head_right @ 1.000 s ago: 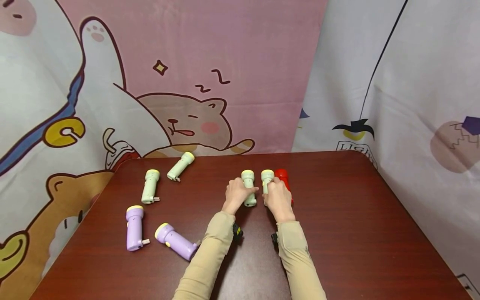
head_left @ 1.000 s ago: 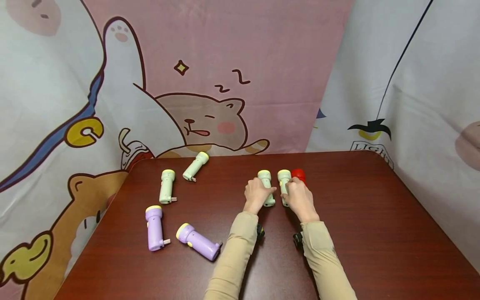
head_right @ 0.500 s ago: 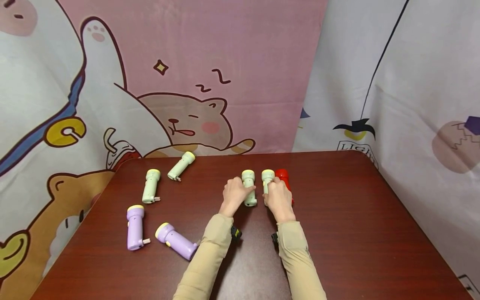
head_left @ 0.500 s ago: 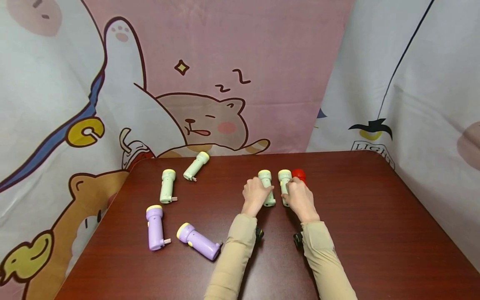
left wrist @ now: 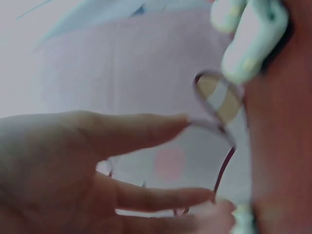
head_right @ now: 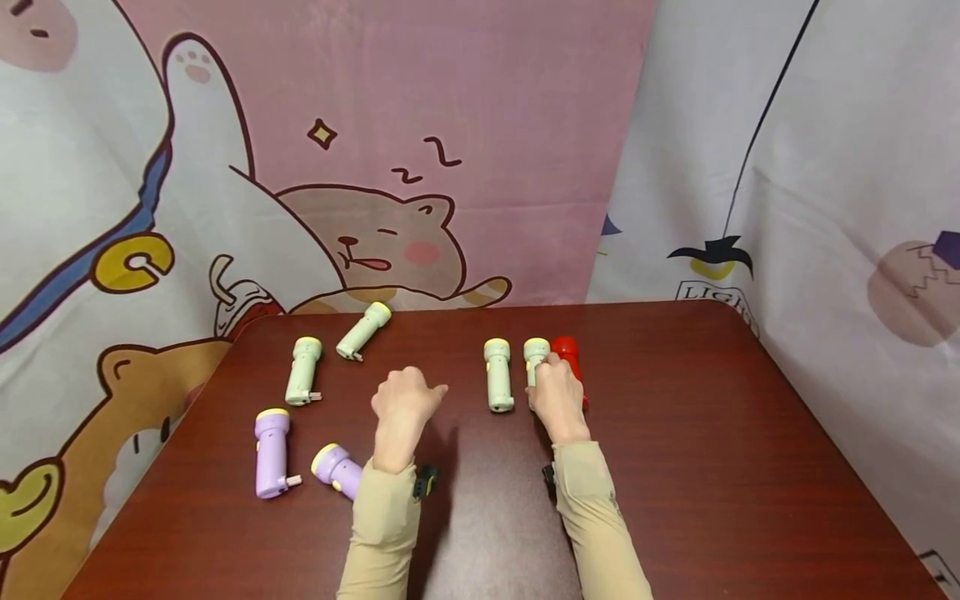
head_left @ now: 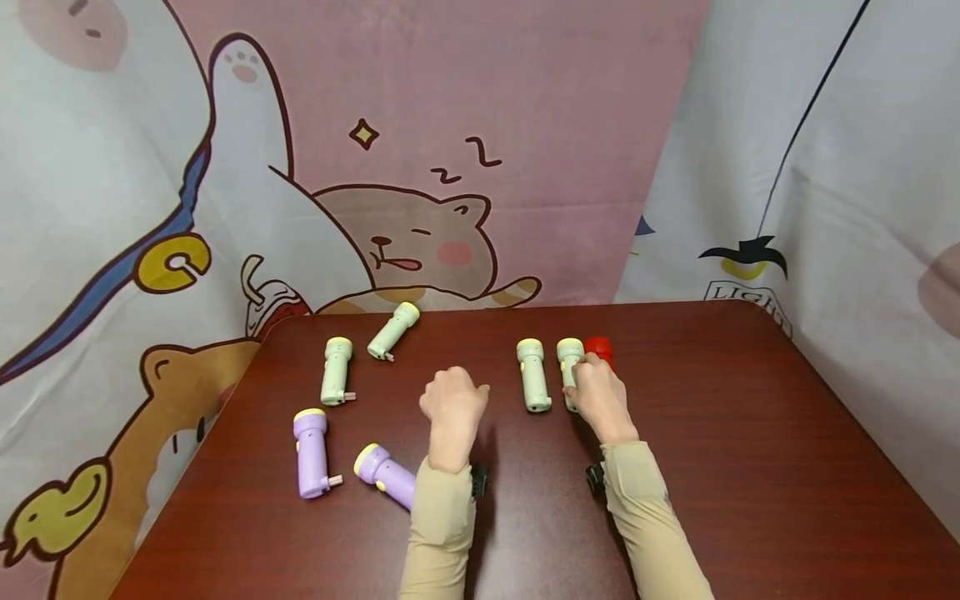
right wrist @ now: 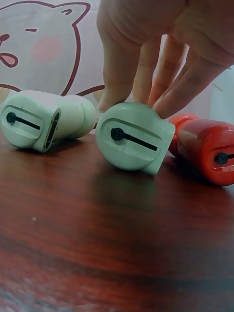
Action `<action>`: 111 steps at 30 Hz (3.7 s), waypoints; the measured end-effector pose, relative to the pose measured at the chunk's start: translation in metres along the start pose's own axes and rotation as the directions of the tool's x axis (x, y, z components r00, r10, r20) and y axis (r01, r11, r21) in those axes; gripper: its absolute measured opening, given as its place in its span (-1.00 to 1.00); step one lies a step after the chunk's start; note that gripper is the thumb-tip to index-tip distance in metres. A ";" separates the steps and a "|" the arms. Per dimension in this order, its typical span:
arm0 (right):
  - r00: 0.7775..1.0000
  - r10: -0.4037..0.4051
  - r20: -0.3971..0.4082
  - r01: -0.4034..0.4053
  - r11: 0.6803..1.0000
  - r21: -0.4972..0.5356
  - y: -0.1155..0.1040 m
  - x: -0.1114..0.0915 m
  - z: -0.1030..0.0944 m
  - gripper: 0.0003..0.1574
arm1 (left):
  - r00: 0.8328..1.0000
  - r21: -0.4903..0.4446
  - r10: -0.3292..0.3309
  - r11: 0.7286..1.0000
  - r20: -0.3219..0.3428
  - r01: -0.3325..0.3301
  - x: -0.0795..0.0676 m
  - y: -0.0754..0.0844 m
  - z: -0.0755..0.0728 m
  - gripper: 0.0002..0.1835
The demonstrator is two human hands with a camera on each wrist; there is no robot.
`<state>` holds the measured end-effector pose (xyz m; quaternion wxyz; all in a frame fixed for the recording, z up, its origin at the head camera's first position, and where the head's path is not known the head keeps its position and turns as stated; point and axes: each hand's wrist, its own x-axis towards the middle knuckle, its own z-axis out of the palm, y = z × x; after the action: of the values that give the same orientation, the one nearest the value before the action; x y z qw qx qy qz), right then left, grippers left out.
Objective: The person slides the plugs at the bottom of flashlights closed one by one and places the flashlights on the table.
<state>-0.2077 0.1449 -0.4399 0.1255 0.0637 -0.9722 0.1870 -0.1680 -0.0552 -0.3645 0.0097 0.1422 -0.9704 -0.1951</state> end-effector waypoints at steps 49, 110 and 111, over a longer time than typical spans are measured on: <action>1.000 0.014 0.003 -0.014 1.000 0.019 0.000 -0.002 0.002 -0.72 | 0.960 -0.071 -0.210 0.971 0.184 0.226 -0.002 -0.108 -0.004 -0.60; 0.890 -0.453 -0.048 0.435 0.813 0.387 -0.052 -0.011 -0.008 -0.41 | 0.999 -0.793 -0.040 0.609 -0.024 0.005 0.042 -0.031 0.043 -0.48; 0.888 -0.456 -0.056 0.440 0.809 0.390 -0.053 -0.011 -0.008 -0.42 | 0.999 -0.798 -0.038 0.602 -0.018 0.008 0.042 -0.031 0.043 -0.48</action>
<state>-0.1859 0.1001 -0.4173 0.1311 0.3182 -0.8747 0.3413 -0.2034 -0.0781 -0.4174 0.0858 0.1386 -0.7794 -0.6049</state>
